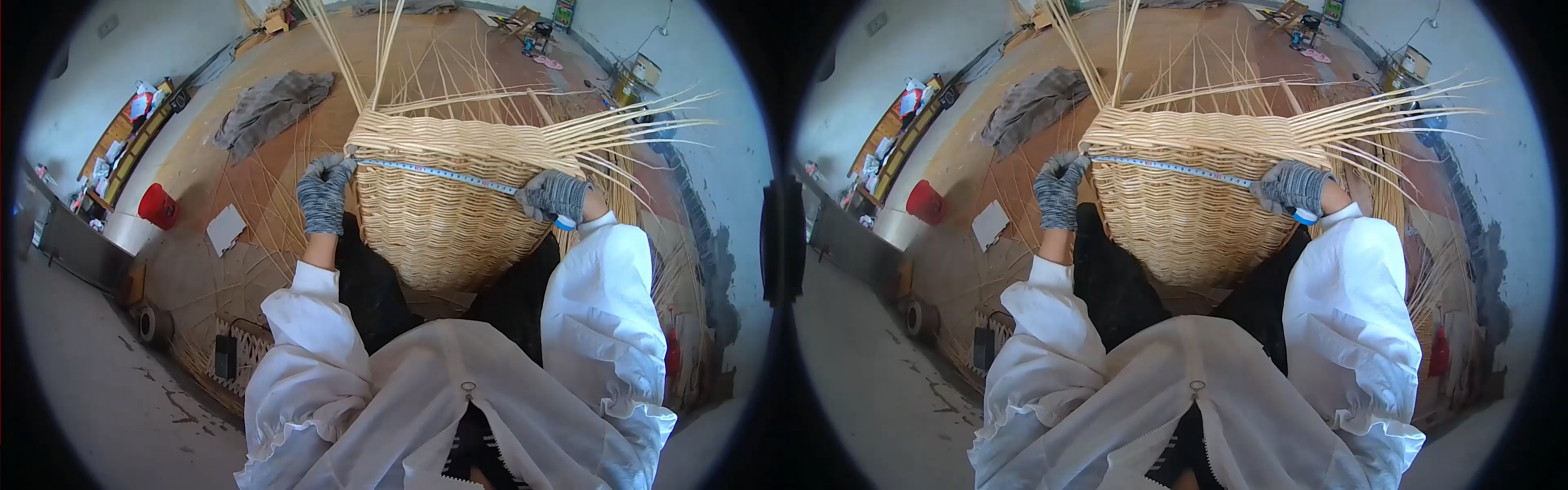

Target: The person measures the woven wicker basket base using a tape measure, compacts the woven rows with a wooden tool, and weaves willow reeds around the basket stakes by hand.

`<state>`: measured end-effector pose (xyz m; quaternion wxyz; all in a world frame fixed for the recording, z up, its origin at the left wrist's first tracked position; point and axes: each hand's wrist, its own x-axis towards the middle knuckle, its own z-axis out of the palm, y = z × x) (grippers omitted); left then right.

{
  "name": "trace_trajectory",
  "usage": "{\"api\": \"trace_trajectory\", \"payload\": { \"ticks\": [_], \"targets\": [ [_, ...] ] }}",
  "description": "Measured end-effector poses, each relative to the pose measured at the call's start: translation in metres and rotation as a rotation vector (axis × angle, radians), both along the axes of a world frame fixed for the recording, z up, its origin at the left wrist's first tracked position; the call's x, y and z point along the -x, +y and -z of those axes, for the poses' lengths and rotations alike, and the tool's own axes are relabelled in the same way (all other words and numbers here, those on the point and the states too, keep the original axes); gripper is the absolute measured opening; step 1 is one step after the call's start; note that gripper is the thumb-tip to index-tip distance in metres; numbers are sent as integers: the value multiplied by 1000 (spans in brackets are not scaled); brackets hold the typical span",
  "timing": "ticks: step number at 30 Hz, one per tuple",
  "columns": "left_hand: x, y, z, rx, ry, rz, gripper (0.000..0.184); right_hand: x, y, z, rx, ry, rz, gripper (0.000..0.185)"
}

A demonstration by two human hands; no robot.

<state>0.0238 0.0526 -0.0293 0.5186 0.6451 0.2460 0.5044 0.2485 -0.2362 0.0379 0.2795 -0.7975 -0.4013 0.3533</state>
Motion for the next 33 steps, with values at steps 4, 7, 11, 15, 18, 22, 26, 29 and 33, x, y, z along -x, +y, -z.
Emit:
{"api": "trace_trajectory", "payload": {
  "ticks": [4, 7, 11, 15, 18, 22, 26, 29, 33],
  "targets": [
    [2, 2, -3, 28, 49, 25, 16, -42, -35, 12, -321, 445, -154, 22],
    [2, -1, -4, -38, 80, -25, 18, -56, -58, 10, -292, 185, -210, 8],
    [-1, -10, 4, -48, -28, -38, 21, -59, -66, 37, -462, 205, -192, 15],
    [-4, -12, 13, -94, -46, -59, 21, -77, -71, 68, -699, 637, 169, 12],
    [-2, -8, 11, -278, 27, -119, 21, -46, -56, 29, -426, 128, -158, 12],
    [7, 6, 6, -701, 251, -157, 23, -43, -55, 27, -294, -165, -162, 19],
    [3, 5, -6, -433, 200, -93, 18, -74, -94, 31, -493, 135, -156, 19],
    [3, 15, -1, -306, 175, -42, 22, -116, -140, 30, -443, 15, -10, 18],
    [8, 50, 20, -323, 190, -71, 25, -89, -145, 5, -186, -679, 74, 16]
  ]
}}
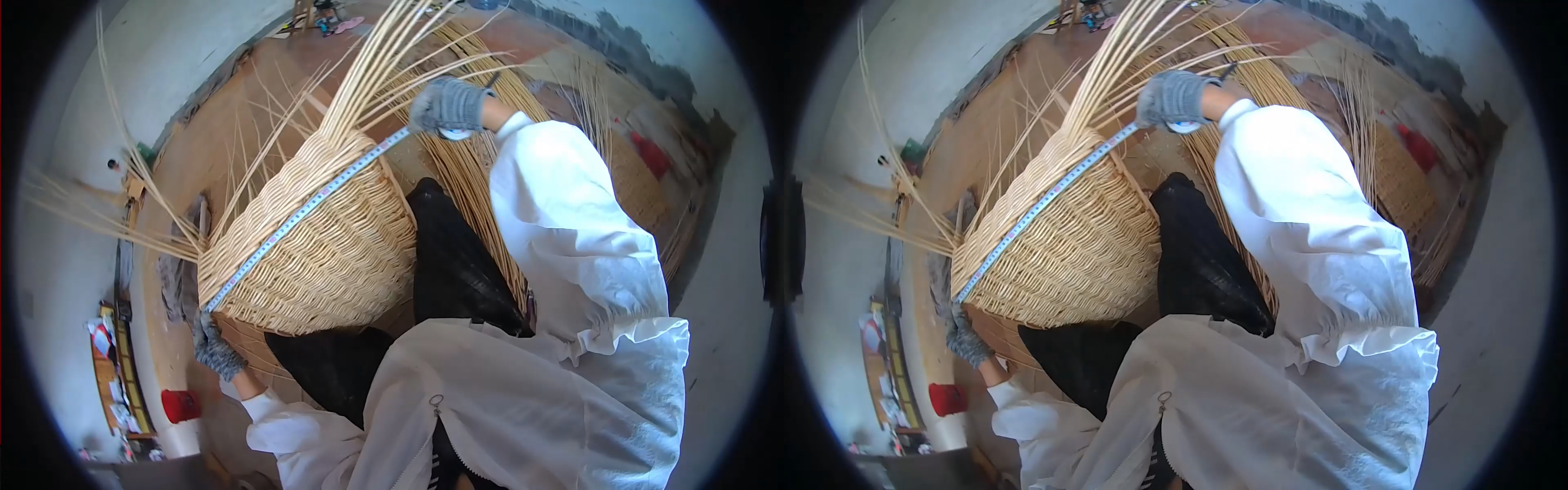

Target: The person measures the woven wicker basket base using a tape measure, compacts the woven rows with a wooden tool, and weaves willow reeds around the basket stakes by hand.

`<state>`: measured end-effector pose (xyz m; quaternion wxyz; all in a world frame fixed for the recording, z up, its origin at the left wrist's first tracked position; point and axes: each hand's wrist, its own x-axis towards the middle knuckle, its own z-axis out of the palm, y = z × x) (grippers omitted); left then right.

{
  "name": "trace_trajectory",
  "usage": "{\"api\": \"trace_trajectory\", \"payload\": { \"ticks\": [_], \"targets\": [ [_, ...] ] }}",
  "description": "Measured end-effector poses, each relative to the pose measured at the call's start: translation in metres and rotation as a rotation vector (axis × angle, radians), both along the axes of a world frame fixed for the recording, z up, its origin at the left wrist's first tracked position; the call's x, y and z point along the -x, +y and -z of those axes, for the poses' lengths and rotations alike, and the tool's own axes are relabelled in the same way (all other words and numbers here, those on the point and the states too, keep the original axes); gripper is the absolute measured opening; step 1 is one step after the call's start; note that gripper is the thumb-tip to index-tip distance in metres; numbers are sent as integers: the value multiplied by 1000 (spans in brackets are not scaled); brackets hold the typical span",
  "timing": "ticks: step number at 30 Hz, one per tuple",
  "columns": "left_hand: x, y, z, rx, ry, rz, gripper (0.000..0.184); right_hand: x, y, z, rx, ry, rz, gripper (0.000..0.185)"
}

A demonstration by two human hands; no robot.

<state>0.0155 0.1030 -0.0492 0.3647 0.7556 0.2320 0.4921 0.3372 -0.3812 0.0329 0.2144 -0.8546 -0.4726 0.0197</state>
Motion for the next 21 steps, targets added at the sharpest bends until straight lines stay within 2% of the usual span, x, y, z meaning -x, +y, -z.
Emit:
{"api": "trace_trajectory", "payload": {
  "ticks": [1, 3, 4, 6, 7, 10, 11, 17, 21],
  "targets": [
    [0, 2, 0, 39, 21, -35, 26, -2, 2, 3, -13, 8, 13, 16],
    [2, 3, -1, 46, 44, -39, 29, -9, 7, 8, 194, -316, -2, 14],
    [1, 2, -4, 62, 56, -53, 32, -11, 6, 11, 186, -311, 0, 14],
    [-3, -8, -9, 6, 46, -64, 30, -10, 4, 13, -42, -81, -39, 16],
    [-5, -13, -11, -40, 30, -76, 29, 3, 0, 6, -62, -35, 47, 19],
    [-5, -9, -11, 38, 7, -44, 30, -5, 2, 16, -170, 8, -3, 19],
    [-5, -9, -10, 37, 11, -43, 30, -8, 6, 16, 5, -133, 34, 20],
    [-7, -29, -22, 102, 43, -96, 29, -2, 3, 12, -60, 71, 66, 21],
    [-4, -13, -19, 121, 40, -57, 27, -22, 0, 31, -125, 8, -65, 26]
  ]
}}
